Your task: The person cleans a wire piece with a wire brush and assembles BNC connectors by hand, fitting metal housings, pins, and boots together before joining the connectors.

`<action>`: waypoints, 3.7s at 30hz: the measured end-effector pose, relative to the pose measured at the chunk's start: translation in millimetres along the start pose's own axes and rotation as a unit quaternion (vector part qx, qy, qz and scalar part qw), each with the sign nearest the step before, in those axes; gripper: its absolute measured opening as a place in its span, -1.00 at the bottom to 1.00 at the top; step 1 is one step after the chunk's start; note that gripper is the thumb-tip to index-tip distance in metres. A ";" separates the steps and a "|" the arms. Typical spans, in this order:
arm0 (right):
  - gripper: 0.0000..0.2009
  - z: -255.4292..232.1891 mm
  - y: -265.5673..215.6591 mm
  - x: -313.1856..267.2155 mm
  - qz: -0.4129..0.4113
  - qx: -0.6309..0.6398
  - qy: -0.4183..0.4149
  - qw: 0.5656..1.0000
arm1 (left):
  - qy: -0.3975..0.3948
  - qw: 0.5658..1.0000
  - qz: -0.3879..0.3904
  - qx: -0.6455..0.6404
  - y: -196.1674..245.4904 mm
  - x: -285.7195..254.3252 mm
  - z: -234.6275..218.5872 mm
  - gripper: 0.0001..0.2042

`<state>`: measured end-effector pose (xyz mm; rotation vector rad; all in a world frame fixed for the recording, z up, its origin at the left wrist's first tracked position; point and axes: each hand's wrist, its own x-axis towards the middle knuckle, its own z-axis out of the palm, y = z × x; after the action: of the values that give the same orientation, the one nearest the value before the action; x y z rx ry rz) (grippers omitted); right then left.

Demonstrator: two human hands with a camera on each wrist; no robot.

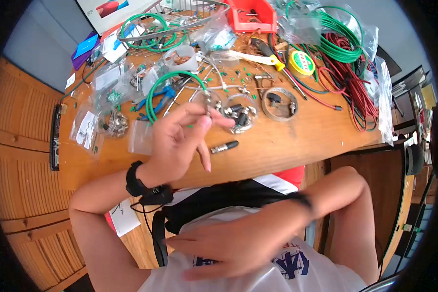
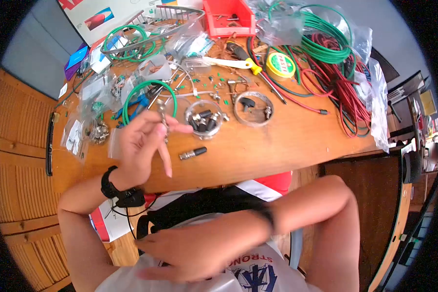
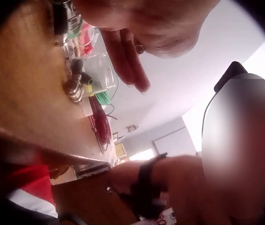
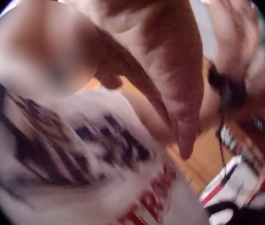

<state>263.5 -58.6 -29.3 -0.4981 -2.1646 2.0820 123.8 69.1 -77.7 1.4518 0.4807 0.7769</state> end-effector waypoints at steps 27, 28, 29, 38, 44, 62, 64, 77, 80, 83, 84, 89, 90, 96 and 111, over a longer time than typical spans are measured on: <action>-0.41 20.7 41.2 -21.1 -0.148 0.537 0.042 0.829 | 0.094 0.979 0.133 0.118 47.1 -42.4 6.3 -0.72; -0.35 16.0 44.8 -22.2 -0.165 0.511 0.033 0.843 | 0.090 0.978 0.145 0.122 46.9 -38.4 4.2 -0.72; -0.35 14.6 45.1 -23.9 -0.163 0.512 0.029 0.843 | 0.084 0.976 0.157 0.125 46.9 -36.6 3.2 -0.72; -0.25 4.5 48.1 -33.7 -0.155 0.534 0.088 0.826 | 0.071 0.981 0.154 0.098 43.9 -24.8 3.9 -0.73; -0.21 -5.1 51.5 -40.0 -0.173 0.559 0.107 0.804 | 0.051 0.989 0.125 0.057 40.8 -15.0 -2.7 -0.74; -0.90 -117.7 -19.8 -118.2 0.016 -0.517 0.457 0.724 | 0.007 1.000 -0.006 -0.022 6.5 -6.2 1.4 -0.74; -0.92 -149.5 -19.1 -119.9 0.008 -0.522 0.451 0.724 | -0.014 0.999 -0.022 -0.034 2.1 -8.9 0.0 -0.74; -0.79 -202.6 23.7 -114.6 0.079 -0.585 0.422 0.688 | -0.111 0.977 -0.103 -0.151 -17.6 -19.5 -15.6 -0.84; -0.80 -202.1 30.8 -116.6 0.070 -0.592 0.411 0.690 | -0.125 0.978 -0.125 -0.113 -13.3 -16.3 -16.3 -0.84; -0.80 -203.0 36.2 -114.4 0.052 -0.612 0.386 0.689 | -0.127 0.977 -0.134 -0.111 -13.6 -16.1 -18.5 -0.84; -0.81 -203.6 42.4 -114.6 0.034 -0.605 0.389 0.694 | -0.130 0.976 -0.132 -0.111 -14.0 -15.8 -18.9 -0.84; -0.86 -199.9 40.5 -114.9 0.068 -0.627 0.402 0.664 | -0.097 0.974 -0.142 -0.145 -15.6 -17.2 -17.7 -0.82; -0.86 -200.5 41.1 -115.7 0.068 -0.627 0.402 0.664 | -0.098 0.974 -0.142 -0.145 -15.9 -17.2 -18.2 -0.82; -0.86 -199.6 35.1 -122.4 0.126 -0.647 0.402 0.636 | -0.101 0.975 -0.144 -0.136 -15.3 -16.3 -18.0 -0.81; -0.93 -204.5 48.8 -128.9 0.168 -0.620 0.391 0.660 | -0.085 0.979 -0.140 -0.121 -17.0 -17.3 -16.5 -0.83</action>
<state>452.7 98.7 -44.8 -1.5547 -2.5089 -0.1346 103.3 69.0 -98.8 1.1795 0.4312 0.4630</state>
